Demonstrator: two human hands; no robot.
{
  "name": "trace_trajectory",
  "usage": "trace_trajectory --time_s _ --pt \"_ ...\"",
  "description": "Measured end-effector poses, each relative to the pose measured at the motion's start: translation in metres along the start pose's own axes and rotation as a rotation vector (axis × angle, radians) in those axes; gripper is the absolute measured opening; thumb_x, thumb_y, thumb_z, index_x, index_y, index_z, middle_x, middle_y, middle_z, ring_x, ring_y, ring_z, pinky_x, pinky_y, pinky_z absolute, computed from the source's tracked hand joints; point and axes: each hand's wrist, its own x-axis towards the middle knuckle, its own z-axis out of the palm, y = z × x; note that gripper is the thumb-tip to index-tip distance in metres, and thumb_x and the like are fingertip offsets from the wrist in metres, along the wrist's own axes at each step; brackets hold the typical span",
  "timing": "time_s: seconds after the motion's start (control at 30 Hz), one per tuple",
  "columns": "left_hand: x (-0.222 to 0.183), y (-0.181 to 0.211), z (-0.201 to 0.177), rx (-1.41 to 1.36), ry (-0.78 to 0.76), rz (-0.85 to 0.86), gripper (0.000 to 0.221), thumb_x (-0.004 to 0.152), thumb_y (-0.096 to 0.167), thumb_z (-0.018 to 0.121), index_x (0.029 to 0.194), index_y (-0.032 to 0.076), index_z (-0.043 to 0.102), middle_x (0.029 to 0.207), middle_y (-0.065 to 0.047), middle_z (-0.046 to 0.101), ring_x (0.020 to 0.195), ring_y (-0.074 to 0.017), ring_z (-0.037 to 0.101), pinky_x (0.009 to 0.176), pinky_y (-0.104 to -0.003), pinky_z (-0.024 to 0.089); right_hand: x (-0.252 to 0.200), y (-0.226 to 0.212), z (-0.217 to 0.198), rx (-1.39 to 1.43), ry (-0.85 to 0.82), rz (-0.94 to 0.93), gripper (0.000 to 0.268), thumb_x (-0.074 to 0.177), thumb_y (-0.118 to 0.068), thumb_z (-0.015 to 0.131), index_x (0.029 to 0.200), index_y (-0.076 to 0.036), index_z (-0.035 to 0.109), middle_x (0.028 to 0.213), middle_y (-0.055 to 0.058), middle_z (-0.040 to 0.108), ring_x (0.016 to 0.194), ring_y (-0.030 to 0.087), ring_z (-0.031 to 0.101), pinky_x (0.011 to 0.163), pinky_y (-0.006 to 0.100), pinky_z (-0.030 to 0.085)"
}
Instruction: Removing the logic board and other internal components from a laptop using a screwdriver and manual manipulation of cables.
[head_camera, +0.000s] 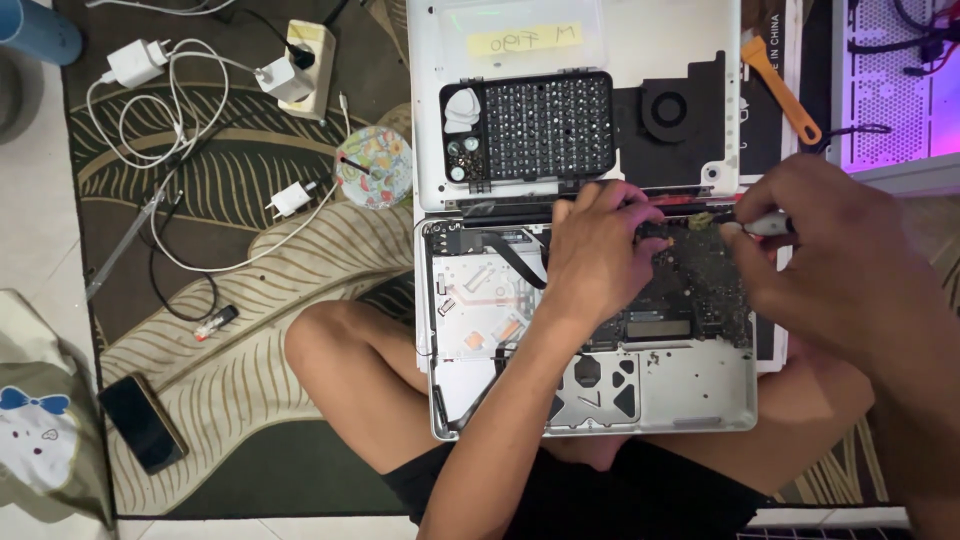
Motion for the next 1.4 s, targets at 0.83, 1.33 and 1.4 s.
trace_trajectory --time_s 0.83,1.33,1.4 --pt "-0.001 -0.003 0.000 -0.019 -0.004 -0.001 0.019 0.083 0.023 0.076 0.100 0.017 0.081 0.114 0.003 0.067 0.105 -0.0196 0.054 0.090 -0.037 0.036 0.031 0.004 0.002 -0.165 -0.184 -0.075 0.011 0.089 -0.008 0.075 0.096 -0.004 0.068 0.077 0.010 0.070 0.051 0.028 0.062 0.050 0.039 0.049" --pt "-0.003 -0.007 0.010 -0.050 0.059 -0.003 0.018 0.079 0.022 0.079 0.095 0.014 0.080 0.114 0.003 0.067 0.108 -0.0209 0.057 0.092 -0.037 0.041 0.046 -0.018 -0.010 -0.044 -0.307 0.031 0.031 0.081 -0.001 0.070 0.110 -0.005 0.061 0.094 0.011 0.073 0.071 0.031 0.070 0.061 0.044 0.054" --pt "-0.003 -0.009 0.011 -0.051 0.071 0.010 0.018 0.078 0.022 0.079 0.095 0.015 0.080 0.114 0.003 0.067 0.107 -0.0216 0.058 0.092 -0.038 0.041 0.045 -0.018 -0.011 -0.050 -0.299 0.045 0.029 0.082 -0.001 0.069 0.109 -0.005 0.062 0.093 0.011 0.073 0.071 0.030 0.070 0.062 0.043 0.054"
